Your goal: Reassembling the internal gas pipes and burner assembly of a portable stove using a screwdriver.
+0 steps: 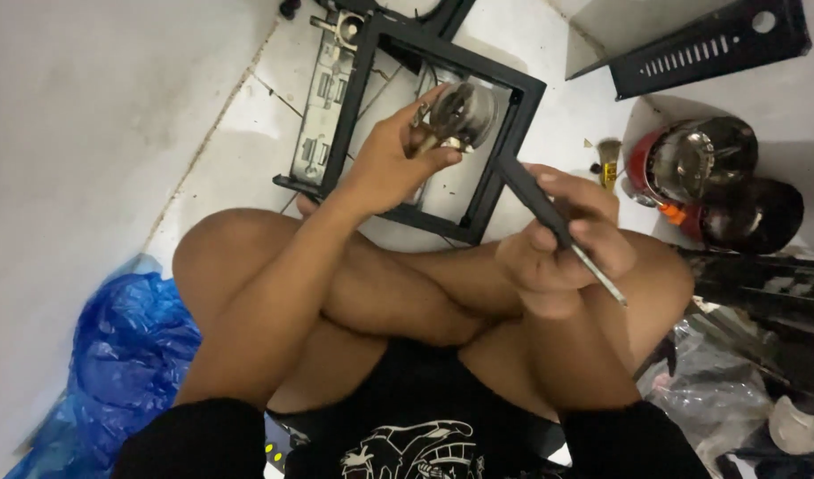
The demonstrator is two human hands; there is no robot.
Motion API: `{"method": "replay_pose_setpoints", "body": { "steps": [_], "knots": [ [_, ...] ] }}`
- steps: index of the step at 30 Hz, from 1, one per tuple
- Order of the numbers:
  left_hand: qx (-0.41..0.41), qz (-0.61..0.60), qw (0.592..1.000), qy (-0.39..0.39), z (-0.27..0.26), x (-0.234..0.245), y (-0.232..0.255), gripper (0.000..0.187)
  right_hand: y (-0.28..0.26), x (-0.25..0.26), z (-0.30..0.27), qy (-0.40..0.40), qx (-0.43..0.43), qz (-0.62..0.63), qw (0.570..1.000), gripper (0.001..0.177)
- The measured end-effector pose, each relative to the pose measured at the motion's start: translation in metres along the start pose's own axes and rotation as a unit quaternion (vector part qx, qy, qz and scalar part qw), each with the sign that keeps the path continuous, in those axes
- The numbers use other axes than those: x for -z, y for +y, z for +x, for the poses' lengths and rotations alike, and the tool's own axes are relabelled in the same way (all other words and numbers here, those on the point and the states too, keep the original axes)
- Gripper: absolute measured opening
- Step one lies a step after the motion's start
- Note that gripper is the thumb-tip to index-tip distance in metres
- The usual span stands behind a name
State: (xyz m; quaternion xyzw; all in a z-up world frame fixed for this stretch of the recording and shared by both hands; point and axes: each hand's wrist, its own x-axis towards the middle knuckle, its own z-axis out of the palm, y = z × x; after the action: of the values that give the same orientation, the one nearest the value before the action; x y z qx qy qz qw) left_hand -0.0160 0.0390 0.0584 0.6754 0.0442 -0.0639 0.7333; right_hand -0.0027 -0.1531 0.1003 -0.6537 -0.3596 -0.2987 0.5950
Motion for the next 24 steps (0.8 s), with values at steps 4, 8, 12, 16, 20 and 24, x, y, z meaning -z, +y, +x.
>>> {"method": "replay_pose_setpoints", "body": {
  "steps": [4, 8, 12, 16, 20, 24],
  "knots": [
    [0.005, -0.004, 1.0, -0.016, 0.001, -0.001, -0.004, 0.079, 0.013, 0.01, -0.027, -0.098, -0.091, -0.138, 0.981, 0.024],
    [-0.016, -0.026, 1.0, -0.004, 0.003, 0.0, -0.008, 0.075, 0.005, 0.005, -0.009, -0.052, -0.065, -0.116, 0.99, 0.018],
    [0.009, -0.029, 0.999, -0.014, 0.001, 0.0, -0.004, 0.075, -0.002, -0.003, -0.009, 0.018, 0.004, -0.057, 0.998, 0.019],
    [-0.026, 0.0, 1.0, -0.005, 0.004, -0.003, -0.013, 0.075, 0.013, -0.003, -0.025, -0.103, -0.184, -0.03, 0.977, 0.022],
    [-0.009, 0.02, 1.0, 0.0, 0.001, 0.004, -0.003, 0.071, 0.007, -0.005, -0.017, -0.039, -0.09, -0.05, 0.994, 0.023],
    [-0.009, -0.017, 1.0, -0.017, 0.002, -0.001, -0.011, 0.076, 0.017, 0.001, -0.034, -0.097, -0.106, -0.12, 0.982, 0.014]
  ]
}}
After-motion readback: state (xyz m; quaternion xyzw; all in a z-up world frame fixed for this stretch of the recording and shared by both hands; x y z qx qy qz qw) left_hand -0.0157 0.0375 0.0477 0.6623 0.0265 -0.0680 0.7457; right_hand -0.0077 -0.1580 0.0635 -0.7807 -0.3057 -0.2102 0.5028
